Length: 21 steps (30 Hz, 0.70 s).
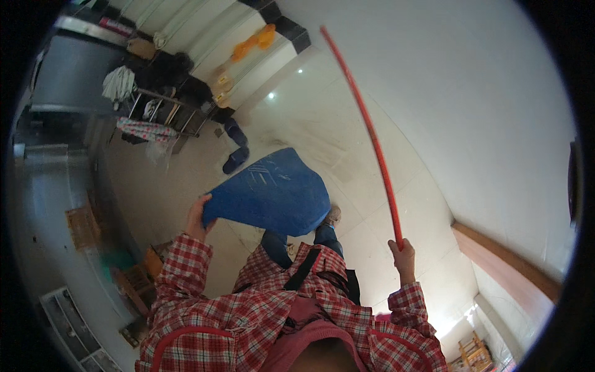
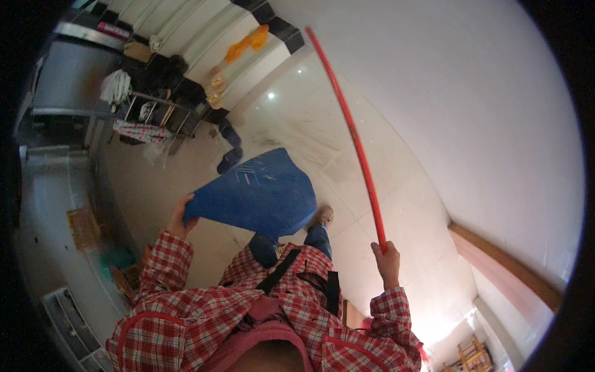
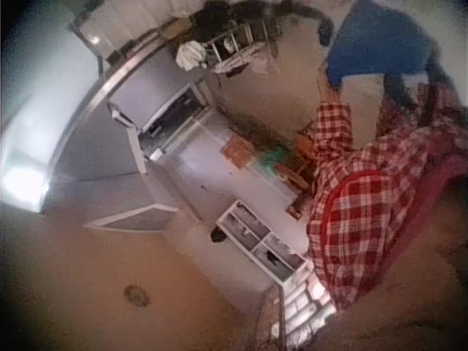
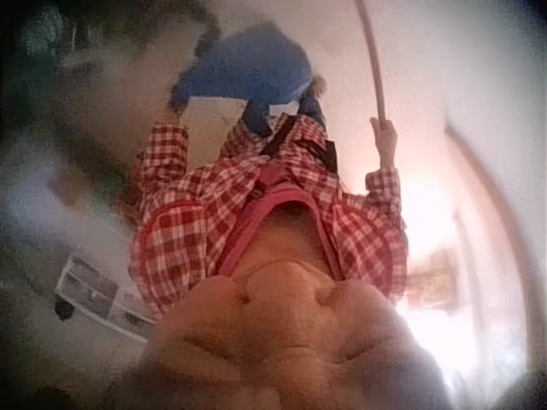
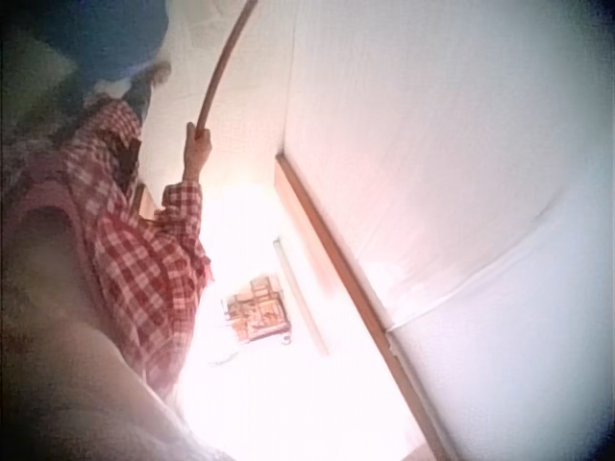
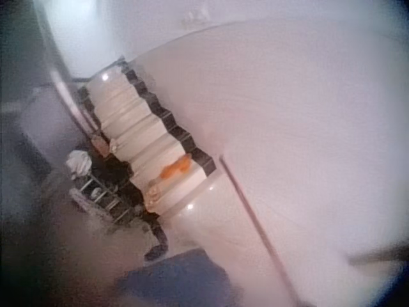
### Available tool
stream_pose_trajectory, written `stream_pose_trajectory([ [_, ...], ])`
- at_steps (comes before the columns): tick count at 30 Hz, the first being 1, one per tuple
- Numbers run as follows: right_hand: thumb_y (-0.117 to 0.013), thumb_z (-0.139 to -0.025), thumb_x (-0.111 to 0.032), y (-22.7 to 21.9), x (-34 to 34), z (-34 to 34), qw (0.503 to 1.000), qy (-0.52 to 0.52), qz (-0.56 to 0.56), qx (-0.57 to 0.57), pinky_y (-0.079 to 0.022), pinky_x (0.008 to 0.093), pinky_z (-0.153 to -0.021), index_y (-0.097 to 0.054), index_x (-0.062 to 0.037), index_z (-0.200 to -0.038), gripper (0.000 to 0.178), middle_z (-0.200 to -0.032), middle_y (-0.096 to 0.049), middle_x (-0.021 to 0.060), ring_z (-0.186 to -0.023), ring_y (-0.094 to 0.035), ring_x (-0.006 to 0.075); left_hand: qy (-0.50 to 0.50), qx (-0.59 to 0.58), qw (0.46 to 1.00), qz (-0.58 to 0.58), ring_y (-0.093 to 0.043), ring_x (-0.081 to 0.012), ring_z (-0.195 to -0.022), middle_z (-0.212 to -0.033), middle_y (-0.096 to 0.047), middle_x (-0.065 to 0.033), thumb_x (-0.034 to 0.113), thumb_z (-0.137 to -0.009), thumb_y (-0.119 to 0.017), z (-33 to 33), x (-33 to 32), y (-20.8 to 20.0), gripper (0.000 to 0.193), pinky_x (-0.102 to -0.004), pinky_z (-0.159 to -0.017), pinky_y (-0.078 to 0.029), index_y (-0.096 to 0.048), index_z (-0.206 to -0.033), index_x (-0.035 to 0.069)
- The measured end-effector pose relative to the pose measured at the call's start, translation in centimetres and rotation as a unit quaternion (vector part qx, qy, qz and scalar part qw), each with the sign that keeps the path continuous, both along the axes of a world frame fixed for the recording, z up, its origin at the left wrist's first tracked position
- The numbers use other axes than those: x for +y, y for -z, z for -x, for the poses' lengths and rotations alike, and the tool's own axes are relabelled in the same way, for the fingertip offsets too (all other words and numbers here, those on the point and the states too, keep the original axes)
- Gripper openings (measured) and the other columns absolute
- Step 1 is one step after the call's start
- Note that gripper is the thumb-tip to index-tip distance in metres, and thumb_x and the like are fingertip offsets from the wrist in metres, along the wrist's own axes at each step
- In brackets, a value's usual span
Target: The person sweeps the tiled floor with a red broom, moving debris toward a central area. They briefly lift a blue mat to sweep underneath it and reposition a wooden chair to access the space beneath before continuing to sweep.
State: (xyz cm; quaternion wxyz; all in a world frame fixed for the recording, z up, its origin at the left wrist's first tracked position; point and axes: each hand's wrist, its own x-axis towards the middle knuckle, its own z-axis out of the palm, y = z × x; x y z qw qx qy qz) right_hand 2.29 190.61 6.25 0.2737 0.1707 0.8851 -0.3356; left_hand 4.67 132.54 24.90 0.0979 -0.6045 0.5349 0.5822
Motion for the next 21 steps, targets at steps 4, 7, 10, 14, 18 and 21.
stream_pose_trajectory([
  [4,-0.070,-0.085,-0.030,-2.7,-2.6,5.4,0.994,0.034,0.091,0.052,-0.040,0.0274,-0.043,-0.050,-0.0048,-0.073,0.035,-0.057,-0.047,0.0007,-0.046,-0.047,0.0107,-0.115,0.053,0.992,0.020,-0.059,-0.0240,-0.101,-0.119,-0.056,-0.0172,0.029,-0.086,-0.064,-4.2,0.3,2.1,0.051,-0.0318,-0.086,-0.050,-0.048,-0.123,-0.003],
  [7,-0.070,-0.086,-0.032,-3.8,-4.5,8.7,0.985,0.042,0.136,0.097,-0.042,0.0254,-0.045,-0.052,-0.0062,-0.073,0.034,-0.059,-0.049,-0.0008,-0.049,-0.050,0.0104,-0.162,0.086,0.983,0.014,-0.055,-0.0257,-0.111,-0.130,-0.051,-0.0200,0.027,-0.087,-0.062,-6.4,-2.8,1.5,0.055,-0.0334,-0.093,-0.047,-0.044,-0.127,-0.006],
  [10,-0.065,-0.089,-0.027,-7.2,-9.1,12.4,0.973,0.013,0.190,0.133,-0.047,0.0273,-0.060,-0.057,-0.0054,-0.082,0.024,-0.067,-0.058,0.0016,-0.063,-0.059,0.0122,-0.222,0.121,0.968,0.009,-0.056,-0.0201,-0.096,-0.113,-0.055,-0.0138,0.029,-0.085,-0.065,-9.9,-7.1,1.9,0.042,-0.0299,-0.079,-0.047,-0.051,-0.115,0.002],
  [14,-0.063,-0.090,-0.019,-13.3,-18.4,15.7,0.936,0.007,0.311,0.165,-0.049,0.0316,-0.074,-0.057,-0.0044,-0.089,0.016,-0.076,-0.062,0.0049,-0.077,-0.062,0.0164,-0.269,0.122,0.955,0.017,-0.058,-0.0242,-0.105,-0.126,-0.053,-0.0195,0.027,-0.088,-0.061,-15.9,-13.8,3.2,0.051,-0.0327,-0.085,-0.049,-0.047,-0.124,-0.007],
  [18,-0.057,-0.095,-0.020,-17.7,-23.8,16.6,0.919,-0.060,0.364,0.140,-0.050,0.0368,-0.084,-0.057,-0.0058,-0.089,0.015,-0.086,-0.065,0.0073,-0.083,-0.062,0.0170,-0.369,0.081,0.926,-0.009,-0.055,-0.0220,-0.103,-0.126,-0.052,-0.0164,0.027,-0.088,-0.062,-21.5,-15.1,5.1,0.051,-0.0312,-0.079,-0.047,-0.047,-0.126,-0.003],
  [21,-0.058,-0.094,-0.023,-18.9,-31.0,17.4,0.935,-0.086,0.320,0.124,-0.050,0.0348,-0.085,-0.059,-0.0062,-0.091,0.017,-0.092,-0.065,0.0061,-0.090,-0.061,0.0155,-0.425,0.084,0.901,-0.027,-0.054,-0.0208,-0.095,-0.118,-0.053,-0.0133,0.027,-0.087,-0.063,-25.4,-18.3,8.2,0.044,-0.0306,-0.071,-0.047,-0.049,-0.119,0.002],
])
